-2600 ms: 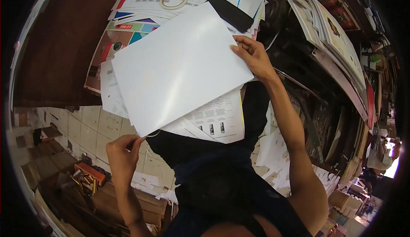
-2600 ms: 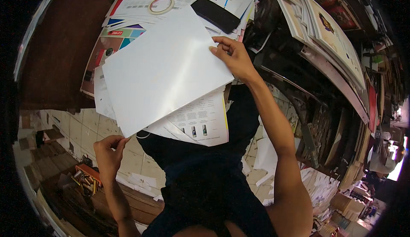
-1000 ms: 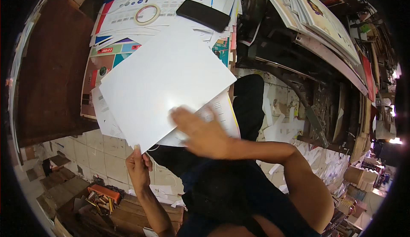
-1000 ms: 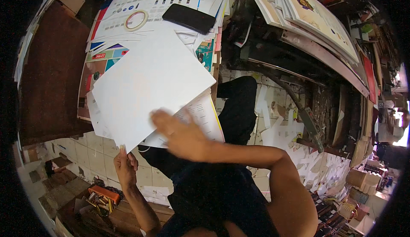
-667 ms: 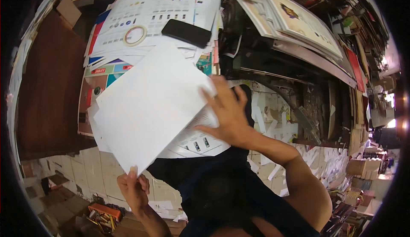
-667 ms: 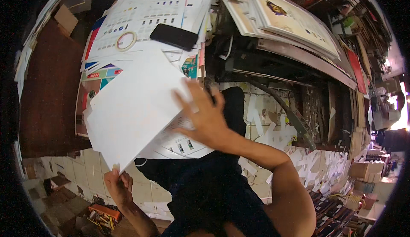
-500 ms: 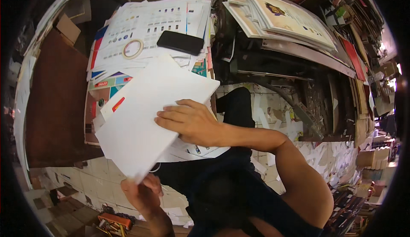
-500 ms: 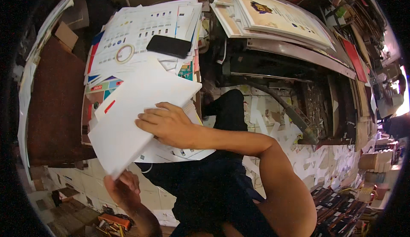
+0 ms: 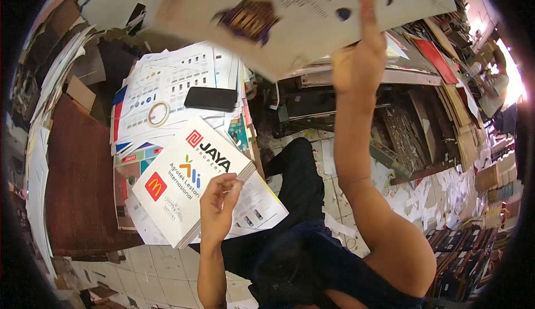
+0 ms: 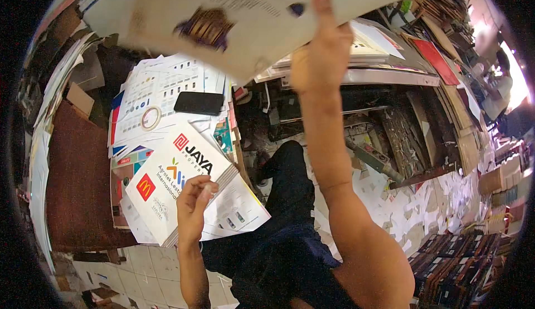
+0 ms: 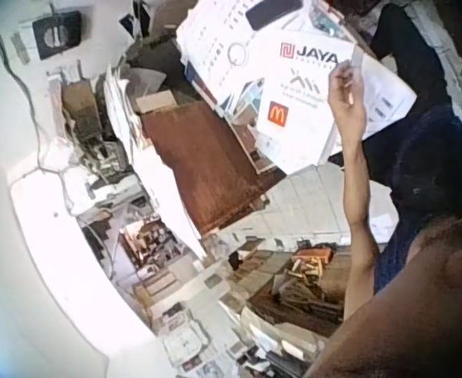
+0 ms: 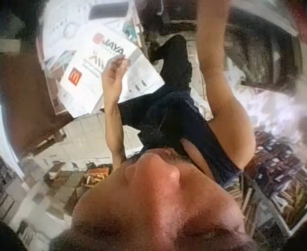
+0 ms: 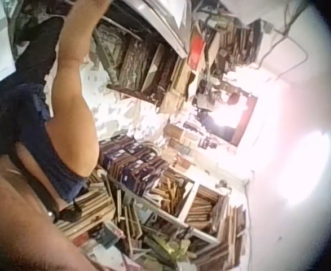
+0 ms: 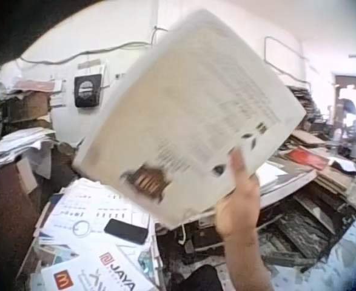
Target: The person picks up a sheet of white paper from a stack on their lap, aligns it against a guide, and places it onto a stack on a nearby table.
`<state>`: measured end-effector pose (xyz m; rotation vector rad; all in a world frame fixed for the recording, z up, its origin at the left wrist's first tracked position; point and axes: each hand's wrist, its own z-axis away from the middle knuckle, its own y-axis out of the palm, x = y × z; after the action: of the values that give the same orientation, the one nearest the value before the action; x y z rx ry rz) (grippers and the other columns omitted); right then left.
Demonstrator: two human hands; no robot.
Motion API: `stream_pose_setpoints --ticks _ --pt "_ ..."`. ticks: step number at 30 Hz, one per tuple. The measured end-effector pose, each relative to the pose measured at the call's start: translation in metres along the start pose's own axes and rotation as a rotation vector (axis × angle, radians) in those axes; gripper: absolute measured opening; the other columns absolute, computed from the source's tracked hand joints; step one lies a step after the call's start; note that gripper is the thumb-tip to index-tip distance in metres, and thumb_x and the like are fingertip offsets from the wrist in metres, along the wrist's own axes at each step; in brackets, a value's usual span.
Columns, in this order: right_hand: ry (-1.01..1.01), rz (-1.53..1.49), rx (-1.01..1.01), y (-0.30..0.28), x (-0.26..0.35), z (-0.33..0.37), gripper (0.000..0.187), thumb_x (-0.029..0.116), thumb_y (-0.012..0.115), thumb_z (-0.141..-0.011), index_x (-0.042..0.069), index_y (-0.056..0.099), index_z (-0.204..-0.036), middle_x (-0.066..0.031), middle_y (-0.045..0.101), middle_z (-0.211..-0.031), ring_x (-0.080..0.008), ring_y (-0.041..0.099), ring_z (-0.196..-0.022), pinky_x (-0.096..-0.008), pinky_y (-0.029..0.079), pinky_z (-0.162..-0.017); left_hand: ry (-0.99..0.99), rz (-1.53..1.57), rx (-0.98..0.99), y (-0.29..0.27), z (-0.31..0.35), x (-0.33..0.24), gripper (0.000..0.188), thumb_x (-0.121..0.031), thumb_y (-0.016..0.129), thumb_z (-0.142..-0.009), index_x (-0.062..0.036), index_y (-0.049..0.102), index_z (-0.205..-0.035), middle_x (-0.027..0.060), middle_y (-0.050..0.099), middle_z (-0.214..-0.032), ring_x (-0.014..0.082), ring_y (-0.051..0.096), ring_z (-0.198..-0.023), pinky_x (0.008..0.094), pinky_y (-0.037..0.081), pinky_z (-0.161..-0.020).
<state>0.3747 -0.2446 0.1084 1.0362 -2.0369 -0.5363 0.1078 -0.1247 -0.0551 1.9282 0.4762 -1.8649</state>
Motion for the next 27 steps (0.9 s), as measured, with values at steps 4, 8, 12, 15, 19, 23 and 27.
stream_pose_setpoints --ticks 4,8,12,15,19,23,27 --pt "0.012 -0.098 -0.115 -0.074 0.007 -0.069 0.044 0.021 0.059 -0.097 0.001 0.047 -0.134 -0.0111 0.058 -0.127 -0.0263 0.056 -0.117 -0.0436 0.048 -0.098 -0.039 -0.031 0.136 0.016 -0.004 0.001 0.025 -0.013 0.06 -0.095 0.0026 0.058 -0.114 0.0096 0.067 -0.097 0.0156 0.061 -0.093 0.0301 0.046 -0.087" --pt "0.313 0.324 -0.356 -0.148 -0.005 -0.048 0.046 0.026 0.064 -0.094 0.002 0.049 -0.13 -0.0126 0.062 -0.116 -0.0253 0.063 -0.092 -0.0376 0.054 -0.076 -0.071 -0.029 0.156 0.01 0.005 0.01 0.024 -0.012 0.061 -0.094 0.0028 0.059 -0.113 0.01 0.067 -0.097 0.0157 0.062 -0.093 0.0301 0.047 -0.087" --pt "0.508 0.59 -0.443 -0.195 0.008 -0.04 0.05 0.038 0.072 -0.086 -0.001 0.056 -0.112 -0.0113 0.063 -0.071 -0.0187 0.059 -0.049 -0.0271 0.047 -0.041 -0.068 -0.016 0.157 0.006 0.009 0.011 0.023 -0.01 0.06 -0.094 0.003 0.059 -0.114 0.0099 0.067 -0.096 0.0154 0.062 -0.093 0.0301 0.047 -0.088" --pt "0.472 0.7 -0.381 -0.199 0.019 -0.044 0.048 0.041 0.074 -0.084 -0.001 0.058 -0.098 -0.0072 0.057 -0.058 -0.0134 0.054 -0.044 -0.0237 0.043 -0.04 -0.048 -0.028 0.167 0.002 0.008 0.009 0.023 -0.009 0.06 -0.094 0.0031 0.059 -0.114 0.0095 0.067 -0.096 0.015 0.062 -0.094 0.0302 0.046 -0.088" --pt "0.502 0.708 -0.361 -0.203 0.012 -0.042 0.049 0.044 0.075 -0.083 0.0 0.058 -0.098 -0.0058 0.056 -0.058 -0.0116 0.053 -0.044 -0.0229 0.041 -0.038 -0.098 -0.024 0.089 -0.011 0.023 -0.003 0.024 -0.008 0.064 -0.091 0.0015 0.061 -0.113 0.0062 0.066 -0.095 0.0115 0.06 -0.087 0.0269 0.047 -0.081" --pt "0.445 0.469 -0.254 -0.224 -0.008 -0.023 0.042 0.041 0.068 -0.09 0.002 0.059 -0.102 -0.0067 0.06 -0.076 -0.0132 0.058 -0.062 -0.0255 0.049 -0.053 -0.018 -0.156 0.029 -0.052 0.057 -0.025 0.024 -0.007 0.062 -0.092 0.0017 0.061 -0.114 0.0099 0.068 -0.096 0.0153 0.062 -0.095 0.0301 0.047 -0.088" --pt "0.455 0.267 0.023 -0.313 0.031 -0.044 0.05 0.024 0.052 -0.101 0.014 0.038 -0.148 -0.0001 0.052 -0.083 -0.0055 0.046 -0.065 -0.0184 0.041 -0.052 0.24 -0.598 -0.093 -0.119 0.047 -0.093 0.029 -0.009 0.072 -0.08 -0.0012 0.066 -0.107 0.0101 0.068 -0.105 0.0175 0.062 -0.098 0.0328 0.047 -0.087"
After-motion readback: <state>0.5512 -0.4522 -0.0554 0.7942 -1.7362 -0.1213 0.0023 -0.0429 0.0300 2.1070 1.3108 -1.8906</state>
